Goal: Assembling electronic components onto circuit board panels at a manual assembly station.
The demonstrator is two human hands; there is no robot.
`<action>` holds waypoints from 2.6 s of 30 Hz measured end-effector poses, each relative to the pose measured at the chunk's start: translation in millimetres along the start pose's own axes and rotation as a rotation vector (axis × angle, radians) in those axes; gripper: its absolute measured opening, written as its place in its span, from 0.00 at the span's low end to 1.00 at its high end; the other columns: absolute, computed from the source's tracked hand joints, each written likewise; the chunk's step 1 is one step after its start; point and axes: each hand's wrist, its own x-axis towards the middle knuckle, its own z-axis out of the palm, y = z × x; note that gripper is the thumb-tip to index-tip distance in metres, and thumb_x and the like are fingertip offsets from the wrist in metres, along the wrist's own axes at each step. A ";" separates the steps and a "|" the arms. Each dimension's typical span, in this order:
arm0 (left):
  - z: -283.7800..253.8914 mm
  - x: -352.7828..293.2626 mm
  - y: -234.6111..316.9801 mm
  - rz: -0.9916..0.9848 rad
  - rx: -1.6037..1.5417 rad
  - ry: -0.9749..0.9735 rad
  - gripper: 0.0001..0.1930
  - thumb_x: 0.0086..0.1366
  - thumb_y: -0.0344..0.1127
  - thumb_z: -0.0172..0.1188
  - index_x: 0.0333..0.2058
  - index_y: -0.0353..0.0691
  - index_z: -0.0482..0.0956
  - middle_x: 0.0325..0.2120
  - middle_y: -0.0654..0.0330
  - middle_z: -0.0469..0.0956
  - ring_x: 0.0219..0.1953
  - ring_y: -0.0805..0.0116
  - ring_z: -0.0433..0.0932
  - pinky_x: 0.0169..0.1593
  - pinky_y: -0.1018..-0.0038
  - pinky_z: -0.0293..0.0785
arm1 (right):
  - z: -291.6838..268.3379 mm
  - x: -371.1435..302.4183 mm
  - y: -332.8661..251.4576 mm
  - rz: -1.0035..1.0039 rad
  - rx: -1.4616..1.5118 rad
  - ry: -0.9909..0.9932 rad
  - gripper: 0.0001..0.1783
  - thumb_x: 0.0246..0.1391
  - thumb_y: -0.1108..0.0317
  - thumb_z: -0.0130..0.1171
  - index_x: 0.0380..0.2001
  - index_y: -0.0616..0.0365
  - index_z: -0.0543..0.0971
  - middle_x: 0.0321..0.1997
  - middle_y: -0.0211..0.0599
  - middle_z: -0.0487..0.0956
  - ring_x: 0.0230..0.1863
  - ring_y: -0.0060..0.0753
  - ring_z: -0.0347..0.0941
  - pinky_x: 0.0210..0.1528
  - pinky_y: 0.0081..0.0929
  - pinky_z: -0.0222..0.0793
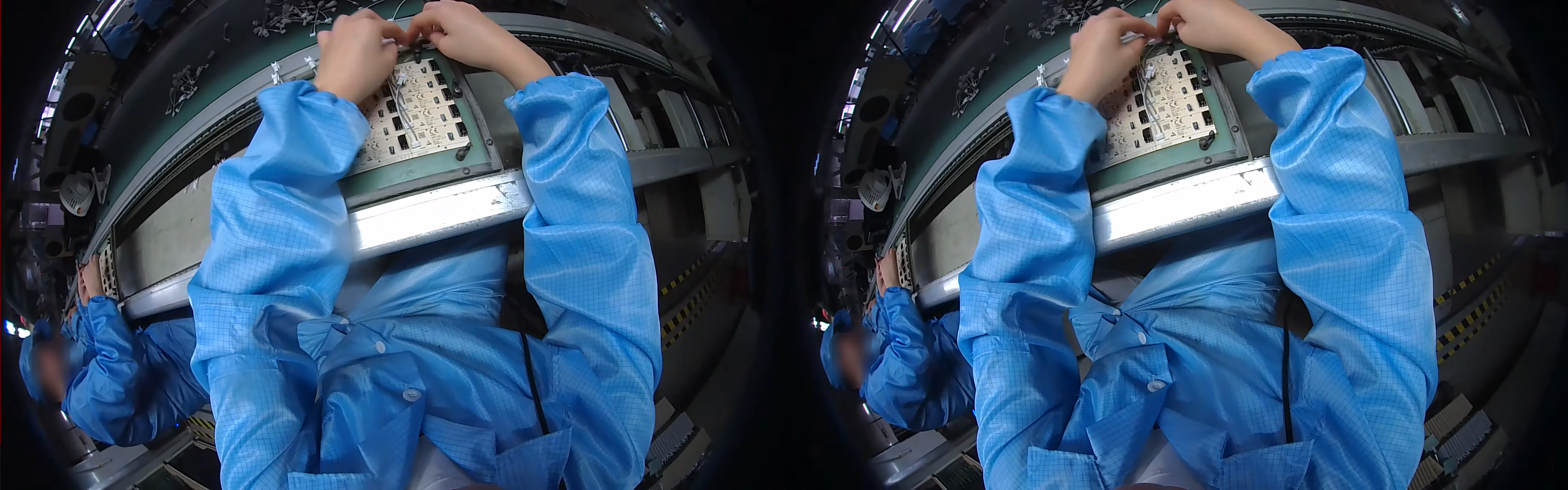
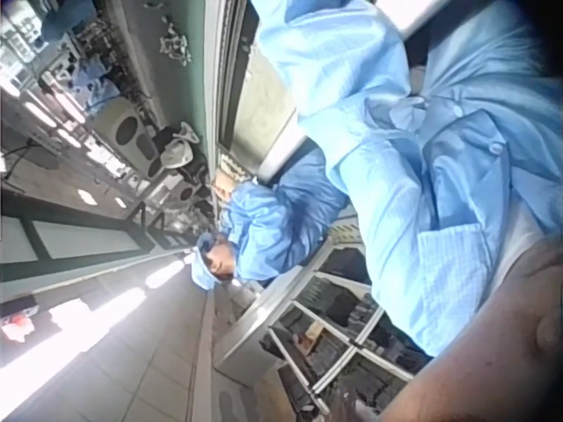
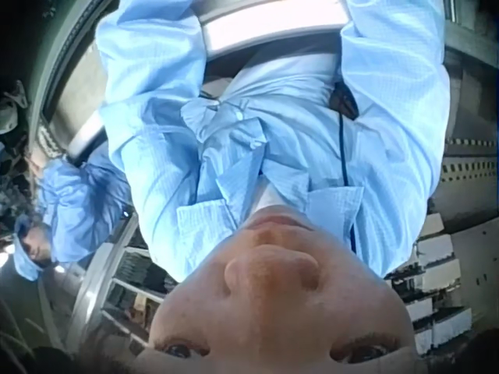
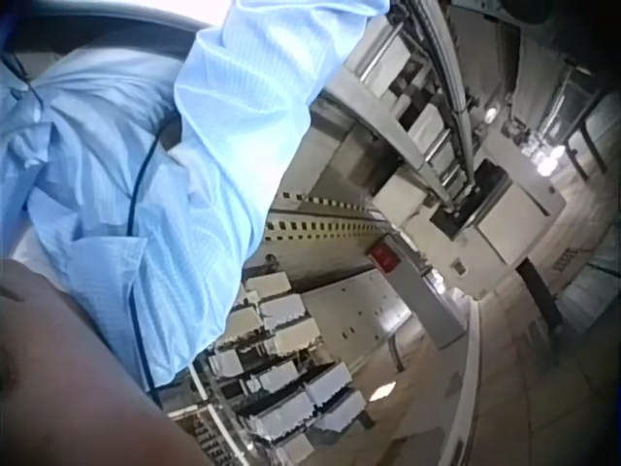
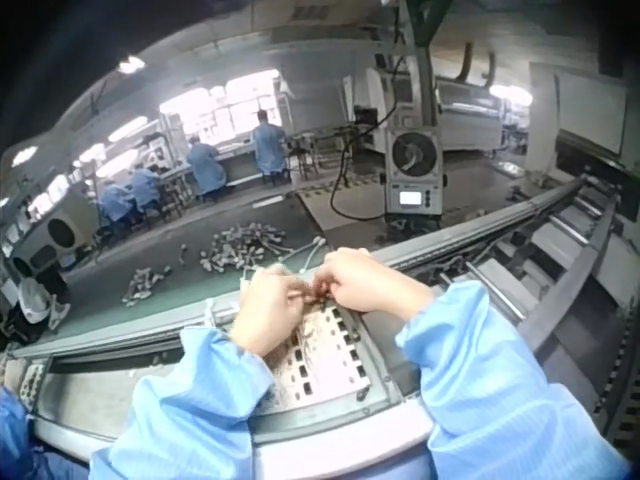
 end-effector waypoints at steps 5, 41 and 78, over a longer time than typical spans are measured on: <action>-20.4 14.1 -51.3 -0.324 -0.057 -0.114 0.15 0.62 0.49 0.62 0.45 0.53 0.86 0.44 0.62 0.85 0.50 0.54 0.80 0.54 0.53 0.66 | 8.8 -8.2 16.3 -0.313 0.058 0.222 0.13 0.48 0.73 0.52 0.32 0.58 0.86 0.33 0.50 0.84 0.40 0.54 0.82 0.45 0.46 0.76; -49.1 -19.4 -38.2 -0.229 0.429 -0.230 0.07 0.58 0.28 0.60 0.35 0.42 0.85 0.38 0.56 0.83 0.41 0.54 0.82 0.50 0.53 0.66 | 11.0 -1.5 -14.0 -0.061 -0.138 0.084 0.11 0.54 0.63 0.57 0.30 0.55 0.84 0.38 0.40 0.80 0.48 0.47 0.74 0.47 0.46 0.65; -65.5 -14.9 -9.5 0.062 0.138 -0.217 0.18 0.54 0.47 0.72 0.29 0.37 0.82 0.33 0.52 0.76 0.38 0.50 0.77 0.45 0.59 0.74 | 4.4 2.6 -26.3 -0.052 -0.084 0.082 0.09 0.50 0.69 0.56 0.30 0.59 0.84 0.30 0.46 0.83 0.38 0.50 0.81 0.41 0.42 0.74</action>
